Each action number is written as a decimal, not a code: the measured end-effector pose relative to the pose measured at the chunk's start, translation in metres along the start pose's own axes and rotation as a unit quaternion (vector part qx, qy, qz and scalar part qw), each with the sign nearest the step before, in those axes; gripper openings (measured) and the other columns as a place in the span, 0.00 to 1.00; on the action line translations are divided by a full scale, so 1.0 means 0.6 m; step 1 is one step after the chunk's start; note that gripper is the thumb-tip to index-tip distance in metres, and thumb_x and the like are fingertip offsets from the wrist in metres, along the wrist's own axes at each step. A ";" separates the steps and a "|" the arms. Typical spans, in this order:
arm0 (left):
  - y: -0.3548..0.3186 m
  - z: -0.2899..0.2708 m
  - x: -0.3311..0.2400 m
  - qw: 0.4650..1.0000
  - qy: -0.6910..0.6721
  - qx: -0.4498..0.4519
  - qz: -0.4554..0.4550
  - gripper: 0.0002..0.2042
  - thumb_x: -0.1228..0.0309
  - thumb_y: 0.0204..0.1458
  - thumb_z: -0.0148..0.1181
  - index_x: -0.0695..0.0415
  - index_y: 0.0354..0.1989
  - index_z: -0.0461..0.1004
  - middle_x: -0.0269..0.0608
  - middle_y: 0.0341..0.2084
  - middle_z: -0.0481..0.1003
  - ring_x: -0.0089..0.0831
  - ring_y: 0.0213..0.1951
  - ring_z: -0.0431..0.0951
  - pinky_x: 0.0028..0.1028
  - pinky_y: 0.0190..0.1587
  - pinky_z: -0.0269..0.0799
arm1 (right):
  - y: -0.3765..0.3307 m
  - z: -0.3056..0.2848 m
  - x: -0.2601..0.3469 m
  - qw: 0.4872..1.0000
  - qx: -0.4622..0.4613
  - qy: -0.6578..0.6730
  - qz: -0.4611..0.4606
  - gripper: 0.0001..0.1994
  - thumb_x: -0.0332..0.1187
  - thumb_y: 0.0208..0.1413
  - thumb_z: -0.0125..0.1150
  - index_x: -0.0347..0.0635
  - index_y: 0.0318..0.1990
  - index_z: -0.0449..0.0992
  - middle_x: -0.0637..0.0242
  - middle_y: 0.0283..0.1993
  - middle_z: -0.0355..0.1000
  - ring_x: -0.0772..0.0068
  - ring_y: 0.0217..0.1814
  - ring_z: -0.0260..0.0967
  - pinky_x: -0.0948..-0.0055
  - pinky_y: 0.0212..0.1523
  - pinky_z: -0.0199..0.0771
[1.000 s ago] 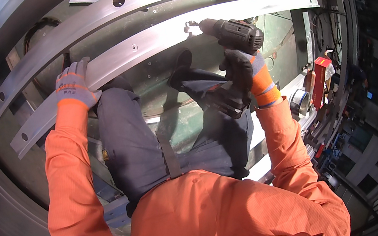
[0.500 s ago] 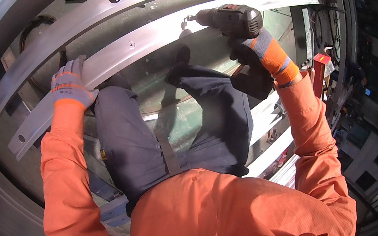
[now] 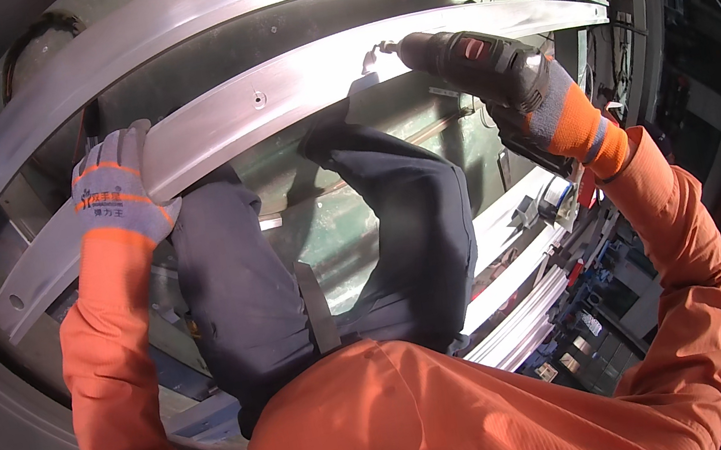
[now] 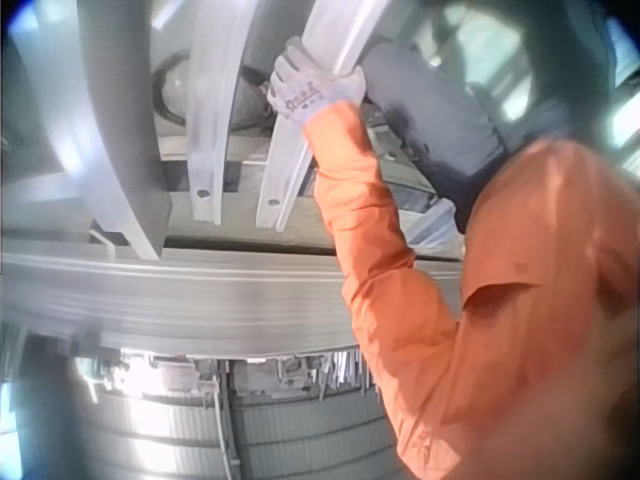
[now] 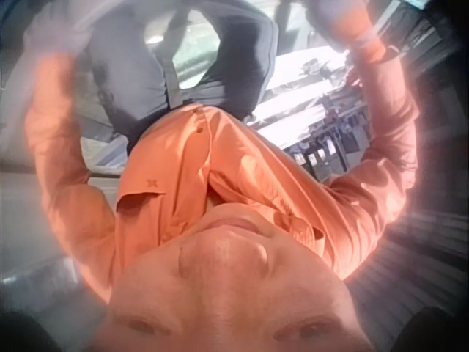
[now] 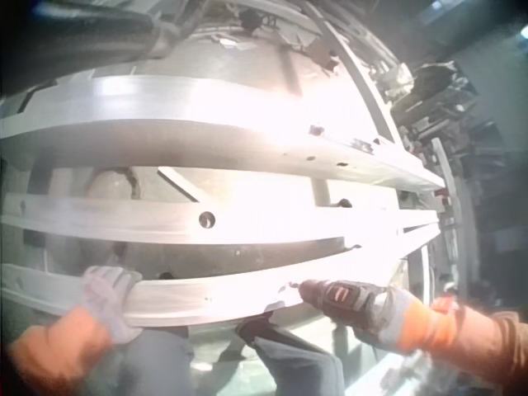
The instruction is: The person marks a metal beam with a pencil, then uses a cordless drill to fasten multiple long metal beams together into a frame structure. The person sits on the floor during the assembly and repeatedly aligns and drills the beams.
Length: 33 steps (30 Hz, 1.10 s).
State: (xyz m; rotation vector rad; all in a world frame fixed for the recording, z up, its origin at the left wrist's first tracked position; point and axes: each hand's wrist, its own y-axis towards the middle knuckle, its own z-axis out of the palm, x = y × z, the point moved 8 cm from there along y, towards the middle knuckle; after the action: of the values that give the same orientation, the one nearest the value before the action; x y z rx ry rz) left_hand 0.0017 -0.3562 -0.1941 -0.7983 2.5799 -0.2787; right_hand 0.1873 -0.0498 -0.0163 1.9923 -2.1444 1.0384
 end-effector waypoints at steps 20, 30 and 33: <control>-0.001 -0.011 -0.005 0.999 -0.014 -0.046 0.022 0.36 0.62 0.34 0.75 0.51 0.59 0.73 0.43 0.47 0.77 0.48 0.49 0.79 0.44 0.54 0.74 | 0.012 -0.003 -0.045 0.993 0.091 -0.070 0.015 0.21 0.27 0.54 0.66 0.39 0.57 0.77 0.57 0.44 0.80 0.56 0.42 0.78 0.66 0.49 0.80; 0.001 -0.010 -0.006 0.998 -0.020 -0.045 0.028 0.36 0.63 0.35 0.75 0.53 0.59 0.73 0.45 0.48 0.77 0.49 0.49 0.79 0.44 0.55 0.75 | -0.003 0.015 -0.056 0.983 0.121 -0.134 -0.021 0.25 0.23 0.51 0.64 0.40 0.59 0.76 0.55 0.47 0.80 0.52 0.43 0.79 0.65 0.50 0.81; -0.001 -0.010 -0.008 0.998 -0.020 -0.045 0.029 0.36 0.63 0.35 0.75 0.53 0.59 0.73 0.46 0.49 0.77 0.50 0.50 0.79 0.44 0.55 0.75 | -0.001 0.017 -0.036 0.983 0.089 -0.143 -0.071 0.27 0.22 0.49 0.63 0.41 0.61 0.76 0.55 0.47 0.80 0.51 0.43 0.78 0.64 0.50 0.81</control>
State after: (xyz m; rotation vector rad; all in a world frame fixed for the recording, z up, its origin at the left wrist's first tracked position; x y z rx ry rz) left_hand 0.0027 -0.3533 -0.1869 -0.7499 2.5881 -0.1283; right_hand 0.1959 -0.0358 -0.0335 2.4731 -2.0568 1.0088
